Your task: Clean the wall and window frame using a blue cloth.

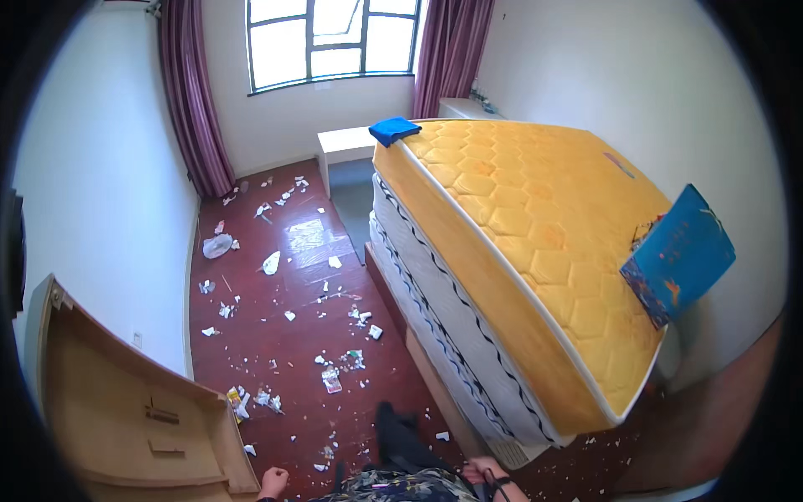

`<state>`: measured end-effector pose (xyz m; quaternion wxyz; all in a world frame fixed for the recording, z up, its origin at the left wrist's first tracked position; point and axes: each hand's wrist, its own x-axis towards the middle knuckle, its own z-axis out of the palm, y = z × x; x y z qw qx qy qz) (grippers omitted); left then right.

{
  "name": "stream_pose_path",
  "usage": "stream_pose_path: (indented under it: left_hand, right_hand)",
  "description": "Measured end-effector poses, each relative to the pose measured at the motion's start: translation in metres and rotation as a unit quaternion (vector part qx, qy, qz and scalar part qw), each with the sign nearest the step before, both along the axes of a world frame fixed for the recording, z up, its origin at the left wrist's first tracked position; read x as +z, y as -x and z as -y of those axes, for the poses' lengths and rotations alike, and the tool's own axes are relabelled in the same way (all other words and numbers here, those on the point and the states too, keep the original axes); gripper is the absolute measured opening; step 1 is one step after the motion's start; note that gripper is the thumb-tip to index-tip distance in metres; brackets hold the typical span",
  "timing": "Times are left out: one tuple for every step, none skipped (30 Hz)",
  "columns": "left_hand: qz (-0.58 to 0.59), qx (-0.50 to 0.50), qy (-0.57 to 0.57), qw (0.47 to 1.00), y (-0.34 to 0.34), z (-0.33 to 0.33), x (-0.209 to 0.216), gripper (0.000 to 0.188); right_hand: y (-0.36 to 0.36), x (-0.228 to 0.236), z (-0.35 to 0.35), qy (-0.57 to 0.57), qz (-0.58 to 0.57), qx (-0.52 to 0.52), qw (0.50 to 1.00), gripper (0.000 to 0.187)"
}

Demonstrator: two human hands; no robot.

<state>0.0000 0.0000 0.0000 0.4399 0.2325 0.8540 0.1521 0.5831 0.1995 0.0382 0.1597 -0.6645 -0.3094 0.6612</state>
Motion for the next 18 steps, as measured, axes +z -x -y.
stream_pose_path:
  left_hand:
    - [-0.032, -0.039, -0.122, 0.991, -0.008, -0.01, 0.003, 0.026]
    - [-0.064, -0.077, -0.243, 0.965, -0.016, -0.019, 0.005, 0.027]
    - [-0.024, -0.019, -0.261, 0.965, -0.002, -0.049, 0.012, 0.021]
    - [-0.004, 0.024, -0.246, 0.969, 0.001, -0.063, -0.005, 0.021]
    - [0.024, 0.084, -0.268, 0.96, -0.002, -0.073, -0.019, 0.02]
    - [0.003, 0.044, -0.302, 0.952, -0.008, -0.096, -0.025, 0.02]
    - [-0.046, -0.047, -0.317, 0.946, -0.005, -0.105, -0.027, 0.022]
    - [-0.062, -0.044, -0.306, 0.949, 0.025, -0.107, -0.014, 0.022]
    - [-0.083, -0.019, -0.292, 0.953, 0.058, -0.105, -0.001, 0.022]
    - [-0.099, 0.0, -0.283, 0.954, 0.088, -0.111, 0.01, 0.022]
    - [-0.113, 0.018, -0.279, 0.953, 0.113, -0.122, 0.02, 0.022]
    - [-0.118, 0.035, -0.274, 0.954, 0.13, -0.132, 0.027, 0.022]
    - [-0.117, 0.052, -0.265, 0.956, 0.138, -0.138, 0.034, 0.022]
    - [-0.115, 0.071, -0.254, 0.958, 0.144, -0.141, 0.041, 0.022]
    - [-0.109, 0.088, -0.247, 0.959, 0.15, -0.149, 0.045, 0.022]
    - [-0.104, 0.109, -0.241, 0.959, 0.154, -0.157, 0.047, 0.022]
    - [-0.098, 0.131, -0.235, 0.958, 0.157, -0.166, 0.048, 0.022]
    - [-0.093, 0.152, -0.23, 0.957, 0.165, -0.178, 0.05, 0.022]
  right_hand:
    - [0.004, 0.012, -0.01, 0.16, 0.045, -0.048, 0.985, 0.034]
    - [-0.007, -0.009, -0.038, 0.054, -0.068, 0.009, 0.996, 0.024]
    - [0.047, 0.039, -0.106, -0.031, -0.007, 0.083, 0.996, 0.023]
    - [0.085, 0.077, -0.162, -0.098, 0.029, 0.135, 0.986, 0.024]
    - [0.118, 0.104, -0.22, -0.195, 0.013, 0.171, 0.966, 0.021]
    - [0.133, 0.123, -0.269, -0.333, 0.098, 0.157, 0.924, 0.02]
    - [0.153, 0.145, -0.316, -0.392, 0.073, 0.111, 0.91, 0.019]
    - [0.188, 0.162, -0.362, -0.526, 0.103, 0.129, 0.835, 0.022]
    - [0.234, 0.205, -0.403, -0.493, 0.088, 0.131, 0.856, 0.027]
    - [0.274, 0.243, -0.436, -0.541, 0.069, 0.102, 0.832, 0.027]
    - [0.302, 0.282, -0.47, -0.581, 0.089, 0.1, 0.803, 0.027]
    - [0.321, 0.316, -0.501, -0.618, 0.116, 0.097, 0.772, 0.028]
    - [0.338, 0.344, -0.529, -0.651, 0.139, 0.093, 0.741, 0.031]
    - [0.355, 0.362, -0.557, -0.681, 0.161, 0.091, 0.709, 0.034]
    - [0.368, 0.374, -0.586, -0.689, 0.194, 0.086, 0.693, 0.039]
    - [0.384, 0.381, -0.616, -0.698, 0.223, 0.085, 0.676, 0.044]
    - [0.399, 0.388, -0.641, -0.7, 0.223, 0.09, 0.672, 0.044]
    - [0.415, 0.394, -0.667, -0.721, 0.289, 0.089, 0.624, 0.048]
